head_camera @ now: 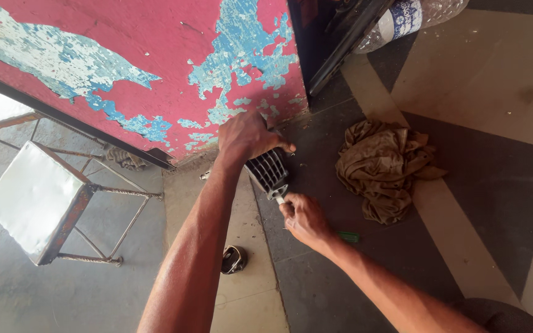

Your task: The person disassembles components of a motorcycle engine block using a screwdriver to remove parts and prying by hand.

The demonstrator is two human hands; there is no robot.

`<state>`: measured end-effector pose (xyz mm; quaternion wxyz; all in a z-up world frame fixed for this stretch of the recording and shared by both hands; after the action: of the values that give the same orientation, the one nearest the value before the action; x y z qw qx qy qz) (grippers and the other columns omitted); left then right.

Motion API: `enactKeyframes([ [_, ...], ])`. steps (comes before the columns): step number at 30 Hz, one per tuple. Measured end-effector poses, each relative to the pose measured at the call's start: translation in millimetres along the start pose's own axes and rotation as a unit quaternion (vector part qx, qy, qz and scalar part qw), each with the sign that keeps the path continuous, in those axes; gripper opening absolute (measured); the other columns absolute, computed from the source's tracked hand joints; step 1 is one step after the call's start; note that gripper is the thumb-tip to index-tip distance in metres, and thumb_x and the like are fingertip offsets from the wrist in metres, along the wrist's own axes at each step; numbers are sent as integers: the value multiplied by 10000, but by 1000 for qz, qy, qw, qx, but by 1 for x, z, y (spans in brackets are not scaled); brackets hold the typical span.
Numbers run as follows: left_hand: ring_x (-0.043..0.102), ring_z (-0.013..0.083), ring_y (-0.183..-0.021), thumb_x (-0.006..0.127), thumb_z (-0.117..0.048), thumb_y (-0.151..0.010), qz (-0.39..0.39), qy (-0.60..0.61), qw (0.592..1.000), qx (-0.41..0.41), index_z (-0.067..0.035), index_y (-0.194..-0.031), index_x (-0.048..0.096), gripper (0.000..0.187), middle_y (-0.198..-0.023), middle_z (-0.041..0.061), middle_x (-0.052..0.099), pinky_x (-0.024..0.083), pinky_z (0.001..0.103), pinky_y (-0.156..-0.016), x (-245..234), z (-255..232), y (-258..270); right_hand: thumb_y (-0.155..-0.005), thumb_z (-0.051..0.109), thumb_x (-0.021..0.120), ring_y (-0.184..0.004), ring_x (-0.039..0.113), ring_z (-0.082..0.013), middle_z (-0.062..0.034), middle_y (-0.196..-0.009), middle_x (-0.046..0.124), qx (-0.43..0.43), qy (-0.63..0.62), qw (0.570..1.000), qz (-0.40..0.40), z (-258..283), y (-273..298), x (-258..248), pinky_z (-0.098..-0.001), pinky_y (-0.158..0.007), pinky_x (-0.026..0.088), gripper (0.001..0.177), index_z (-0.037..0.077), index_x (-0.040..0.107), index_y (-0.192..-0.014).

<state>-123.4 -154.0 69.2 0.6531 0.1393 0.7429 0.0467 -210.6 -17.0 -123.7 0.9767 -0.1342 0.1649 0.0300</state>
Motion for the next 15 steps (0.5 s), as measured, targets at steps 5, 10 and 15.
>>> enactKeyframes([
  [5,741,293,-895,916,-628,-552,7,-14,999,-32,-81,-887,809,651,-902,115,774,546,448,-793,-2,0,6,-1006,150,600,-505,669,-249,-138,-652,666,101,176,978,53,-13,3,9,-401,-446,525,166,3,645,-1069],
  [10,734,292,-822,921,-614,-515,-23,17,999,-23,-80,-810,785,625,-834,111,764,542,455,-743,-6,10,13,-1001,195,594,-485,655,-195,-74,-621,645,122,26,991,42,-3,4,15,-369,-427,524,212,27,666,-896],
  [15,731,278,-784,901,-626,-523,-25,36,999,-28,-94,-746,779,590,-795,99,759,539,452,-728,-6,15,18,-1084,211,494,-527,652,-202,-100,-668,654,219,207,941,155,-8,7,14,-350,-479,510,199,47,597,-1039],
])
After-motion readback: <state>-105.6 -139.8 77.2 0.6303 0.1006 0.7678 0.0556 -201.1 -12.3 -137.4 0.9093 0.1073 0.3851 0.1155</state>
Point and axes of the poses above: each hand's wrist, its own y-axis away from the middle knuckle, its own x-axis out of the palm, z = x × y, the point moved 2 cm from there along -y, towards the middle knuckle
